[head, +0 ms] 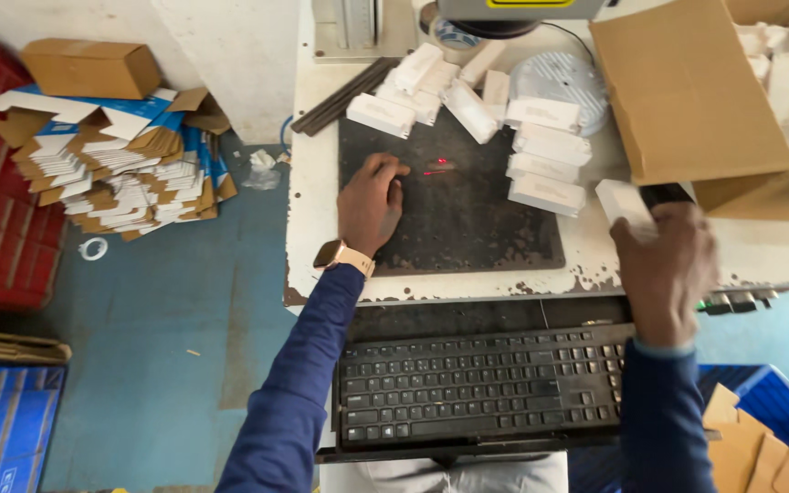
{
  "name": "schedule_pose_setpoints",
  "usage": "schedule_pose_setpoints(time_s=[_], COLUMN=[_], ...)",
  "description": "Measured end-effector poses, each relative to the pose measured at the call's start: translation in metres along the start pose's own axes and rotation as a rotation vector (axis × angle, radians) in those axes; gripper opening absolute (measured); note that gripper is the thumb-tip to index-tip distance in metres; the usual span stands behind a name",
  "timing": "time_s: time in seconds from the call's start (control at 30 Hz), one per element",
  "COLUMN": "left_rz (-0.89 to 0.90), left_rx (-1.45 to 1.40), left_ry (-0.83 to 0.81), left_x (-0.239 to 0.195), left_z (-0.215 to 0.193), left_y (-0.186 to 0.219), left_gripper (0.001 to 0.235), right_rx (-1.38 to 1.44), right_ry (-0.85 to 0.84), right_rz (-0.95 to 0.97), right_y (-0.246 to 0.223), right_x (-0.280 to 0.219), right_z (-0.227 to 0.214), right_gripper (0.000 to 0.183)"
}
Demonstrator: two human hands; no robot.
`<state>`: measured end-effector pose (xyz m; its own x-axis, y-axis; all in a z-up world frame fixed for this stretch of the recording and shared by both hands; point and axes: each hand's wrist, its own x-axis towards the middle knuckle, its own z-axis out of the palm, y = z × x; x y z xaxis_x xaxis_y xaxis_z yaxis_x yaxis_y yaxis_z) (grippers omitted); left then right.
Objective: The person repeatedly places small white plastic parts under a laser marking machine, aligns them with a red dot, and operates the machine to mark each part. After each cycle, the marked part is moved aside and a new part is positioned for marking.
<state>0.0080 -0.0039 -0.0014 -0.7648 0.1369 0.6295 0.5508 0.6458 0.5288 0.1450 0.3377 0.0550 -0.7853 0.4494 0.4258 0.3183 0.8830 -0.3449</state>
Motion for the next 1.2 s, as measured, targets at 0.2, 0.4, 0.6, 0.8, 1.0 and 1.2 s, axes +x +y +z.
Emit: schedule_pose_setpoints(time_s=[0.2, 0.4, 0.6, 0.8, 1.0, 1.2], left_rz=[-0.302, -0.307, -0.205, -0.181, -0.159, -0.151], left_rx=[-0.172, -0.18, -0.114, -0.016, 0.014, 0.038], left_ry=[-0.041, -0.051, -0.107, -0.12, -0.131, -0.134], left_x=[0.003, 0.003, 0.005, 0.006, 0.006, 0.005], left_z=[-0.01, -0.015, -0.012, -0.007, -0.005, -0.004], left_y=[0.007, 0.012, 0.007, 0.008, 0.008, 0.008], left_gripper=[0.03, 0.046, 0.042, 0.036, 0.034, 0.035], right_rx=[0.951, 0.657, 0.661, 0.663, 0.613, 0.624], right_ry=[-0.38, -0.352, -0.191, -0.097, -0.072, -0.081], right_rz=[-0.24, -0.534, -0.456, -0.446, -0.466, -0.472], right_y=[-0.097, -0.15, -0.141, -0.132, -0.13, -0.13], right_x=[0.007, 0.021, 0.006, 0.005, 0.003, 0.004], right_z=[0.033, 0.097, 0.119, 0.133, 0.137, 0.136], right_gripper=[0.041, 0.047, 0.053, 0.052, 0.052, 0.05])
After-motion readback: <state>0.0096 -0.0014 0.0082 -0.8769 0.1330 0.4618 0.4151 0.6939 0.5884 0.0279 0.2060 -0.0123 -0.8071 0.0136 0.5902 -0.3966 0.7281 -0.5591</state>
